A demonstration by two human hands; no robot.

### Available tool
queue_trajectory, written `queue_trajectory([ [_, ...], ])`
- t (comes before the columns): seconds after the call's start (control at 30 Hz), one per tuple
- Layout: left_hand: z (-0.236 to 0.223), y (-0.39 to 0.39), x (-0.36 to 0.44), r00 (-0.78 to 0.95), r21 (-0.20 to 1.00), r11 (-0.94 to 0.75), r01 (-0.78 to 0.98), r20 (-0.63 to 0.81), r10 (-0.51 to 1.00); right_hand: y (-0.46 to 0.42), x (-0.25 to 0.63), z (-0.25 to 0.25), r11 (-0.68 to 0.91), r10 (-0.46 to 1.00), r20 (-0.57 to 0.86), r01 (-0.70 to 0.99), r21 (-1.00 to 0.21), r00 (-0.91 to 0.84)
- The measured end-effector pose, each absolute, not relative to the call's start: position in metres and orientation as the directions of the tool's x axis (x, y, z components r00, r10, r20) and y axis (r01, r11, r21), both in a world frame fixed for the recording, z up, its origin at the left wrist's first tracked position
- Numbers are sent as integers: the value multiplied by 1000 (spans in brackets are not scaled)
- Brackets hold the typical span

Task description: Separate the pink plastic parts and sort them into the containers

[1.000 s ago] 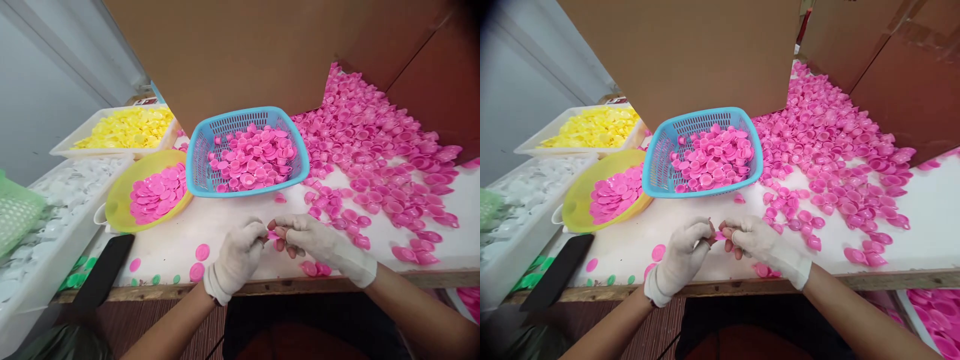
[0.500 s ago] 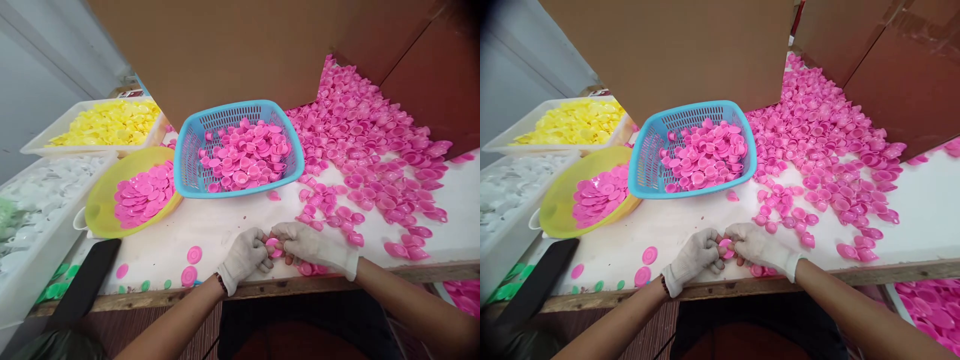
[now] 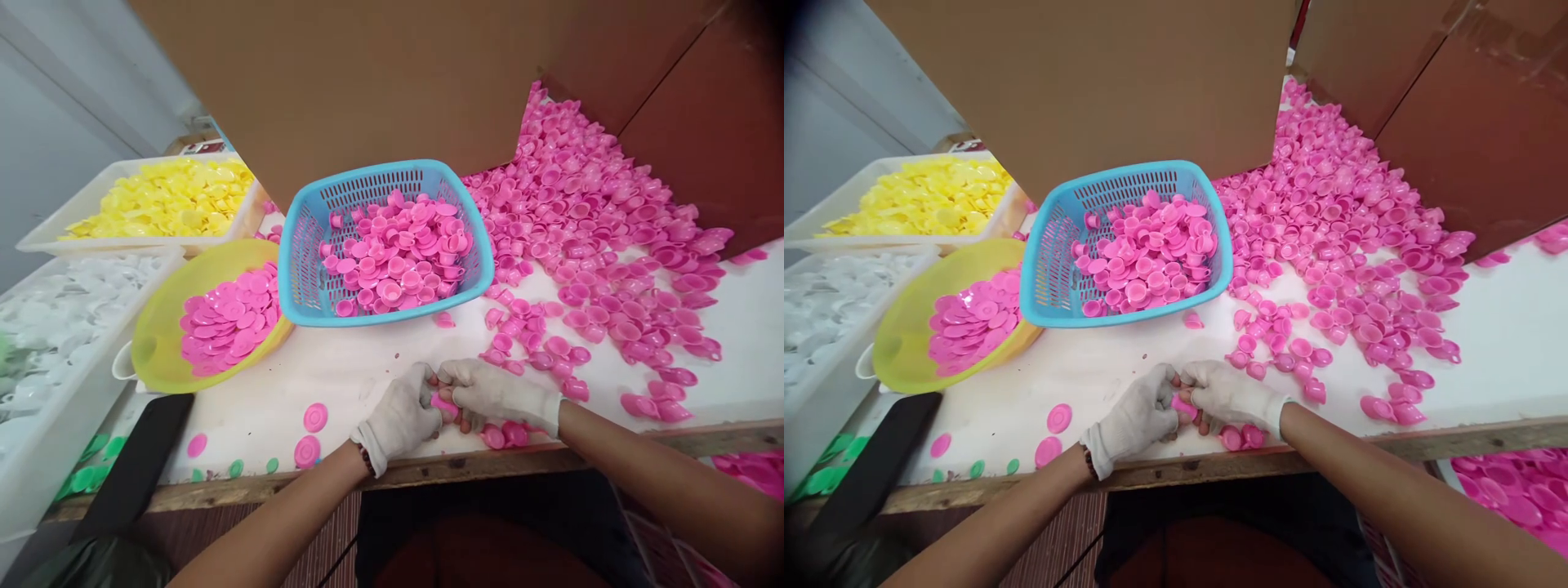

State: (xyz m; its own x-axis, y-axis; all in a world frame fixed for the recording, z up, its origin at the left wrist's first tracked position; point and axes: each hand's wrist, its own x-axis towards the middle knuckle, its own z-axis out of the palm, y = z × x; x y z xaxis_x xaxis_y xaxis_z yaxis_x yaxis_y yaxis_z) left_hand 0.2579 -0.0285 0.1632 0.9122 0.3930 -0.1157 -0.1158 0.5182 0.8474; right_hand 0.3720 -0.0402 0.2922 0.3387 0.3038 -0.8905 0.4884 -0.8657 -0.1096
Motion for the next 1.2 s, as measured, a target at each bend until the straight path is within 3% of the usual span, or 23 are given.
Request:
queue_trajectory([
  [0.23,173,-18,227,823,985,172,-13,-87,562,-42,355,302,-756,429,-838,643,-128,337],
  [0.3,166,-9,205,765,989,53,137,-139,629,-34,350,314,-737,538,-794,615,-279,284],
  [0.4,141,4,169,701,903,-94,420,-257,666,-17,348,334,-609,791,-537,454,-650,294],
  [0.47,121,8,152,675,820,-131,557,-355,646,-9,353,344,-504,857,-373,431,-749,355],
  [0.53,104,8,144,659,771,-134,623,-424,621,-5,364,345,-490,871,-347,583,-648,347],
  [0.67,92,1,148,636,831,-27,555,-403,658,-9,388,323,-294,905,-364,942,-161,220],
  [0.77,103,-2,161,627,921,112,372,-339,701,-7,397,302,-117,943,-294,981,157,159],
  [0.87,125,-2,178,685,884,463,67,-378,623,0,395,290,-69,927,-314,918,391,204],
  [0.97,145,-1,194,785,670,728,-148,-368,498,2,386,287,-40,879,-401,879,475,257],
  [1.2,160,-10,225,892,209,939,-273,-310,328,-36,380,280,241,862,-507,861,448,22],
])
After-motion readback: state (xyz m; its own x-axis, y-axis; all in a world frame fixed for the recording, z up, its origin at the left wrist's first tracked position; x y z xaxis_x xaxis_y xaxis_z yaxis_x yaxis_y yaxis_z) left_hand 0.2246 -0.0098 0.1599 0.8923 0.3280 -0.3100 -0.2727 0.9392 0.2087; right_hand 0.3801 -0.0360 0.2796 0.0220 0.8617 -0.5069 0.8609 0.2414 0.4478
